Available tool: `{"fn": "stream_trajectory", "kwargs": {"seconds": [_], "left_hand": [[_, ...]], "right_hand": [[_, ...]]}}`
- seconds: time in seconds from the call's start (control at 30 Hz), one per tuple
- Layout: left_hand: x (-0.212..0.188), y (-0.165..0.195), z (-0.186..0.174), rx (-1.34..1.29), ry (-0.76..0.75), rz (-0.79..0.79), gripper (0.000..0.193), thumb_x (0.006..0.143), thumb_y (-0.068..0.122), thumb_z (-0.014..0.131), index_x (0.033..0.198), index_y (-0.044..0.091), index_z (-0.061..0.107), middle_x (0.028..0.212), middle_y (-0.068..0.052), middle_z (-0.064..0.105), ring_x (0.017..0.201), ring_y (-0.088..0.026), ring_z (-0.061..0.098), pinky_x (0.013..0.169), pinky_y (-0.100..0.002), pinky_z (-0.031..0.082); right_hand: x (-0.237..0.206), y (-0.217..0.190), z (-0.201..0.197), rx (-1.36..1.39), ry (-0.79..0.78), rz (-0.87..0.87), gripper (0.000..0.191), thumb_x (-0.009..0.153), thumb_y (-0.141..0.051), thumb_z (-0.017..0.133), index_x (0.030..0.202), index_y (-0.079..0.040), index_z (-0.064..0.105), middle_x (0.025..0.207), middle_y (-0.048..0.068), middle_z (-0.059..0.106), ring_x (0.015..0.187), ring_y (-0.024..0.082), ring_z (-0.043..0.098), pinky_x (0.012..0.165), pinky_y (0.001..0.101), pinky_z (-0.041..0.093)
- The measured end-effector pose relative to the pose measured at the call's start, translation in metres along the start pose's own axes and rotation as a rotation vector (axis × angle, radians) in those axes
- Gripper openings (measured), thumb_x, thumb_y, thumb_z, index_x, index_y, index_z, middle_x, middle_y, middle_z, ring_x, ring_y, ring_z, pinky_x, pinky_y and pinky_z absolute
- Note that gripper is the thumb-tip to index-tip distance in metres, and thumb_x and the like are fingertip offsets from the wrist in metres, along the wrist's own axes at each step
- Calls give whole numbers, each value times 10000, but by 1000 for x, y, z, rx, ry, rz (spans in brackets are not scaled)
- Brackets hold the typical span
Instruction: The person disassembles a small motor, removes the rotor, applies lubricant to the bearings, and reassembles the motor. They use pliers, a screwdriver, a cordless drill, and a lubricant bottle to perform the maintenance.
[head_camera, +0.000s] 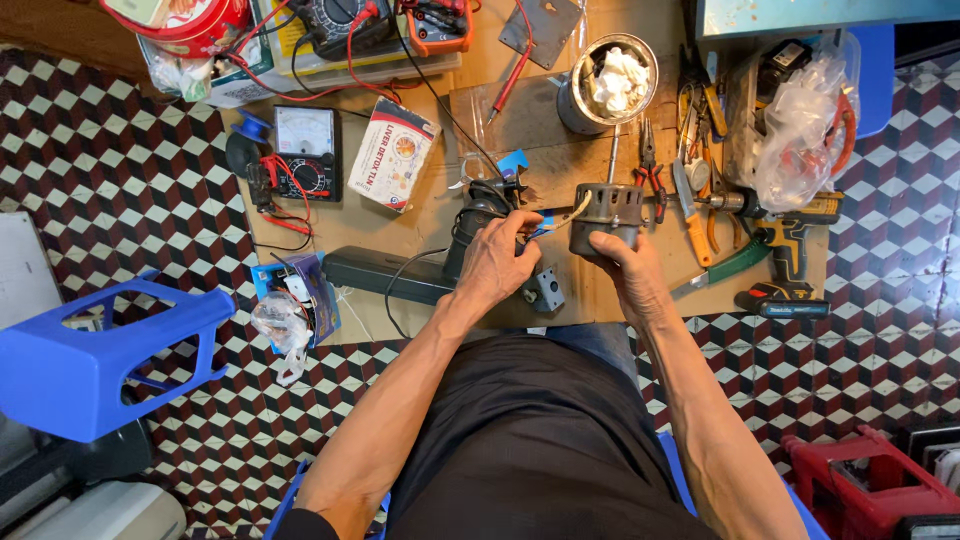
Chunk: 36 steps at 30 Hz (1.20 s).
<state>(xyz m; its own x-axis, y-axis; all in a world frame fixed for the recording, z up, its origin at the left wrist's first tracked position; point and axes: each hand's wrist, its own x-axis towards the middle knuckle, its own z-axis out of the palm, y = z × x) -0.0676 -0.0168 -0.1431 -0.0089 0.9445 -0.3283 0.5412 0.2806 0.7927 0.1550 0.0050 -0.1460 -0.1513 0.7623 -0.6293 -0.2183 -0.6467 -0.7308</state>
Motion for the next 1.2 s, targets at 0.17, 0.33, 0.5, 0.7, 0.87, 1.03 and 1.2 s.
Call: {"fn": "stream_trajectory", "kwargs": {"seconds": [0.17,0.33,0.5,0.7,0.87,1.03,1.2], "left_hand": [[3,12,11,-337,-61,-21,672,926,436,603,1448,21,525,1398,-232,625,1325,-341,586,1081,-409,464],[7,30,15,-415,-150,-94,925,882,639,644,1495,-27,451,1441,-248,576,1365,-320,544,1108,-416,430],[6,37,7,-540,-242,-209,892,797,643,641,1449,42,544,1273,-177,678,1143,-278,660,910,-403,532],[7,27,8,-548,-248,-173,824,841,655,636,1368,22,614,1212,-136,699,1116,-214,645,966,-347,503],[10,16,12,-565,-255,-200,808,856,667,621,1356,32,611,1226,-124,688,1144,-211,640,993,-347,489],[8,20,9,-489,-242,-191,801,863,683,586,1321,27,634,1136,-136,706,1070,-216,661,940,-333,506],[-5,41,5,-11,19,-122,475,918,525,661,1065,78,723,923,-79,769,885,-220,720,800,-377,557]], "right_hand": [[-15,-8,16,-363,197,-69,619,743,-308,836,1248,-18,626,1149,97,715,1050,183,670,958,322,513],[-25,-18,27,-511,211,-206,754,705,-317,856,1330,-31,544,1186,105,704,1097,188,665,968,319,510],[-30,-24,34,-516,187,-206,877,705,-348,856,1414,-30,451,1238,121,658,1138,198,654,971,334,525],[-35,-29,44,-737,225,-241,927,700,-390,845,1440,-6,439,1259,175,637,1153,277,654,962,385,519],[-29,-29,46,-866,229,-303,947,694,-400,859,1429,18,433,1310,220,577,1201,335,613,988,429,504],[-20,-26,36,-935,157,-399,956,683,-350,828,1473,5,423,1328,240,531,1227,381,557,1006,454,484],[-9,-24,21,-1052,161,-503,960,683,-320,844,1454,35,395,1298,259,528,1207,415,554,1006,474,478]]}}
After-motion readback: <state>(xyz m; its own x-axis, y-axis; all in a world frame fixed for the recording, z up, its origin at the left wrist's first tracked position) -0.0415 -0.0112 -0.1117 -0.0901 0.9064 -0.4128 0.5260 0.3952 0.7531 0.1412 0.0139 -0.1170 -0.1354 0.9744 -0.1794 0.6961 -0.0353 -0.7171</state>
